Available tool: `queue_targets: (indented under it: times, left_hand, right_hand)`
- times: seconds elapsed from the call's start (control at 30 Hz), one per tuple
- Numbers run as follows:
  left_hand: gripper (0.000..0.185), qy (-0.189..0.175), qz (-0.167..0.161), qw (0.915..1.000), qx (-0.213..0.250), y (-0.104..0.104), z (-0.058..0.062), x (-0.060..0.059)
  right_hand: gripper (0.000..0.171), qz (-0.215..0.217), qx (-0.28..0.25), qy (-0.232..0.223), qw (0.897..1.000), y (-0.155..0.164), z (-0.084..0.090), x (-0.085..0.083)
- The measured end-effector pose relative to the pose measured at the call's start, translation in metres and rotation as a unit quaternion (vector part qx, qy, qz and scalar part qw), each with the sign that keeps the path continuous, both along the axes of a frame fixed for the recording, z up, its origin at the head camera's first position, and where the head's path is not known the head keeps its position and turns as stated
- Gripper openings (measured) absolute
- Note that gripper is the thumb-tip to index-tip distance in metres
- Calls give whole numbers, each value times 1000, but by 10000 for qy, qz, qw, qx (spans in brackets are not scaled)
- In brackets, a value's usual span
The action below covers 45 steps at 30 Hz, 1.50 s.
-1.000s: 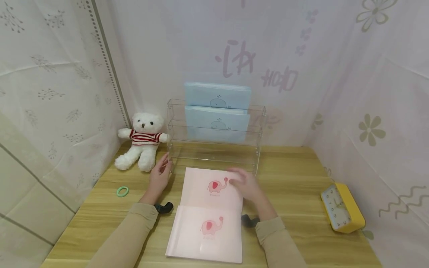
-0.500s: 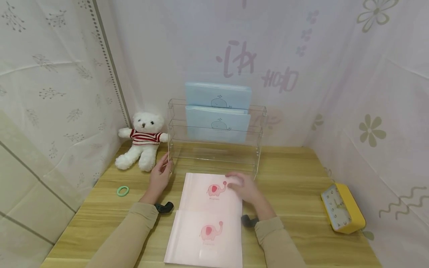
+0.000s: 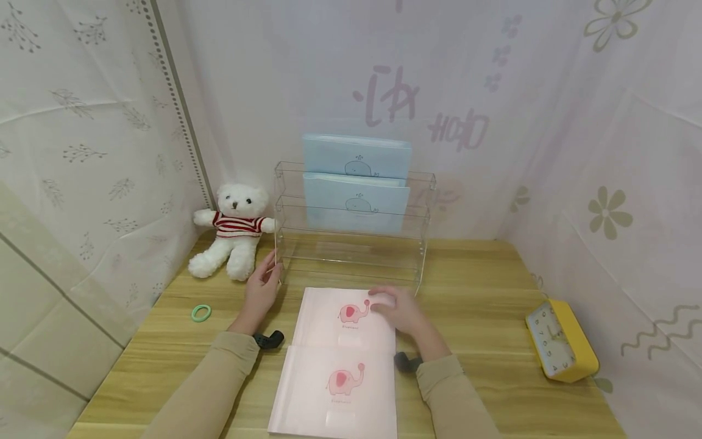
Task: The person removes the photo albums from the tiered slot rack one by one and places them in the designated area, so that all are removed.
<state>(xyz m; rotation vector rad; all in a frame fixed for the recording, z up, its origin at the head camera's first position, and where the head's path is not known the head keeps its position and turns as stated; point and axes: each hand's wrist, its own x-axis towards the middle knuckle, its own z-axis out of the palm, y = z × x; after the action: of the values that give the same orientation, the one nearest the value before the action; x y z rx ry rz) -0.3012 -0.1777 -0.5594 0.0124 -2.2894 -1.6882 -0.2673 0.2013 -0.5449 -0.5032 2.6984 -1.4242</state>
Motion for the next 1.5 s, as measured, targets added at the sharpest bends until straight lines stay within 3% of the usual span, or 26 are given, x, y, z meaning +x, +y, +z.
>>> queue_targets:
  times: [0.4,0.77,1.17,1.5]
  left_hand:
    - [48,67,-51,9999,126,-1,1,1]
    - [48,93,-48,9999,111,-2,0,0]
    - [49,69,-119,9999,77,-1,-1,0]
    - [48,139,-62,9999,11,-1,0,0]
  right_hand:
    - [26,-360,433,65,9984,-1,-6,0]
    - [25,-773,977,35,9922,-8,3,4]
    - [31,-656,1418,-327,9872,-9,22,12]
    - [38,-597,2072,-551,9749,-6,37,19]
